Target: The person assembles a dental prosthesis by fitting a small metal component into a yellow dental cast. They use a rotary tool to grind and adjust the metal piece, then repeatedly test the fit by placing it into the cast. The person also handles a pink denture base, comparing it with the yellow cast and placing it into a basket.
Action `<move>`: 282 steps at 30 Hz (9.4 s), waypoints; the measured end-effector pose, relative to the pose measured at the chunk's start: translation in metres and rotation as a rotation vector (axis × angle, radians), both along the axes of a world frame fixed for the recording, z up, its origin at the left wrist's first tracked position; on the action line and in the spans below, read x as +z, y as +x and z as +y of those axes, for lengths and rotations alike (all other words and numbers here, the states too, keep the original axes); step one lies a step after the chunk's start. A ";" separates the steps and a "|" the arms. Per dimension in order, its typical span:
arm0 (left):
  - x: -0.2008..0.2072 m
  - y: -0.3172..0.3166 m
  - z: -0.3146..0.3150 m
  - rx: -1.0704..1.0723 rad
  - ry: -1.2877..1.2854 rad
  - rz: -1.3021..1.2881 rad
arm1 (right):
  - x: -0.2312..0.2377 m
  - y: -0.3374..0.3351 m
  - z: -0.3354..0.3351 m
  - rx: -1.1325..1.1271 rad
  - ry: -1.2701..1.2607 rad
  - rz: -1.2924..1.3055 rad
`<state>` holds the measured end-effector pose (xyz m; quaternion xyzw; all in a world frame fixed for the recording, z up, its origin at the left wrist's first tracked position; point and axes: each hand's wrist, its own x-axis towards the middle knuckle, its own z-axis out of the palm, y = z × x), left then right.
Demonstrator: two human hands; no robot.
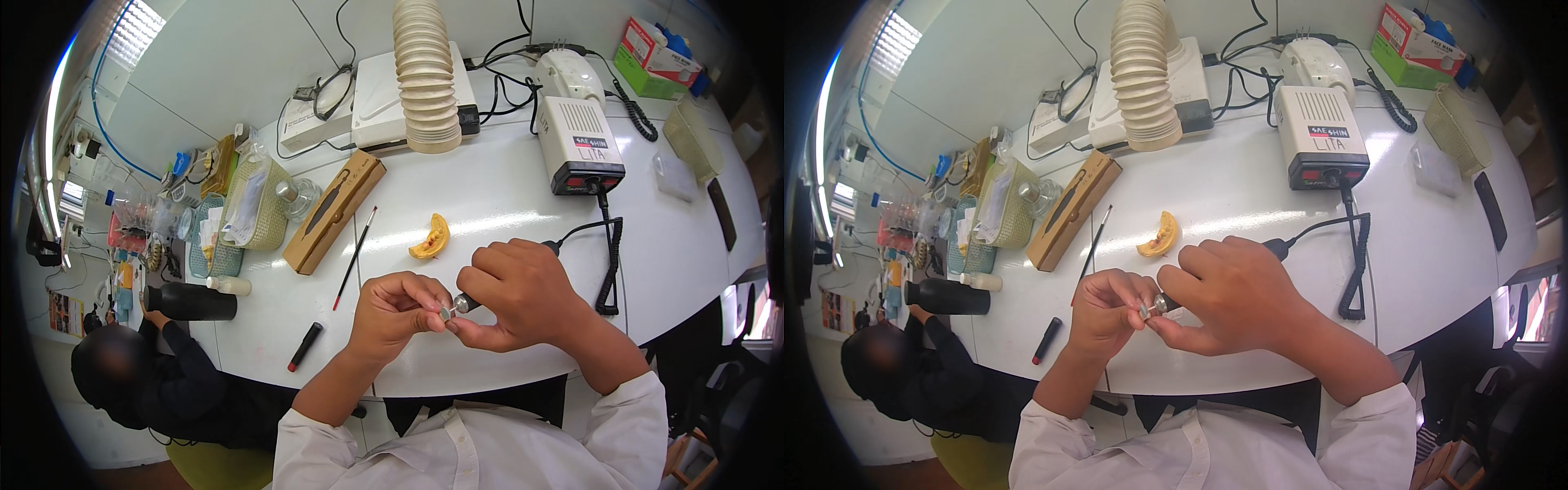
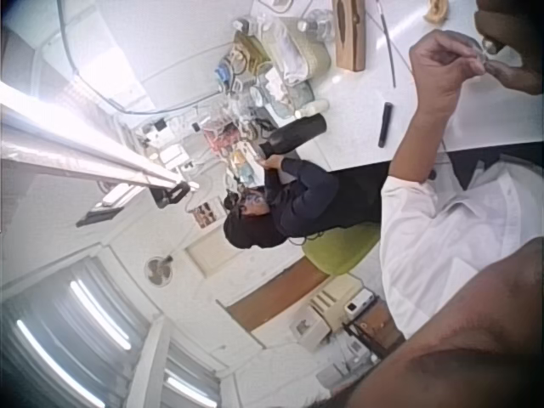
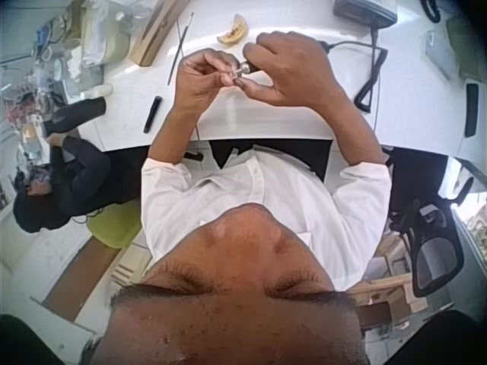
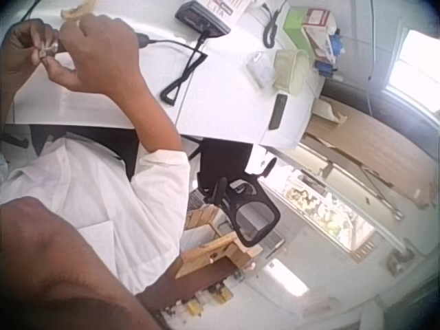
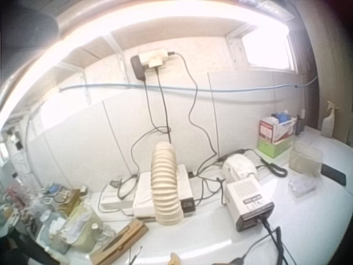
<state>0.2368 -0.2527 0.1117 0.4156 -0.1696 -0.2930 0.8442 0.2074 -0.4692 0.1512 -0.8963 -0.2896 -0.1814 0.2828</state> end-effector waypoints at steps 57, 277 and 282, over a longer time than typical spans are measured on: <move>0.000 0.001 0.000 -0.031 -0.001 -0.058 | -0.001 -0.001 -0.001 0.017 0.040 -0.021; 0.005 0.009 -0.007 -0.086 -0.052 0.411 | -0.028 0.020 0.007 0.059 0.636 0.285; 0.018 0.004 -0.002 -0.131 0.026 0.249 | -0.021 0.017 0.007 0.089 0.596 0.267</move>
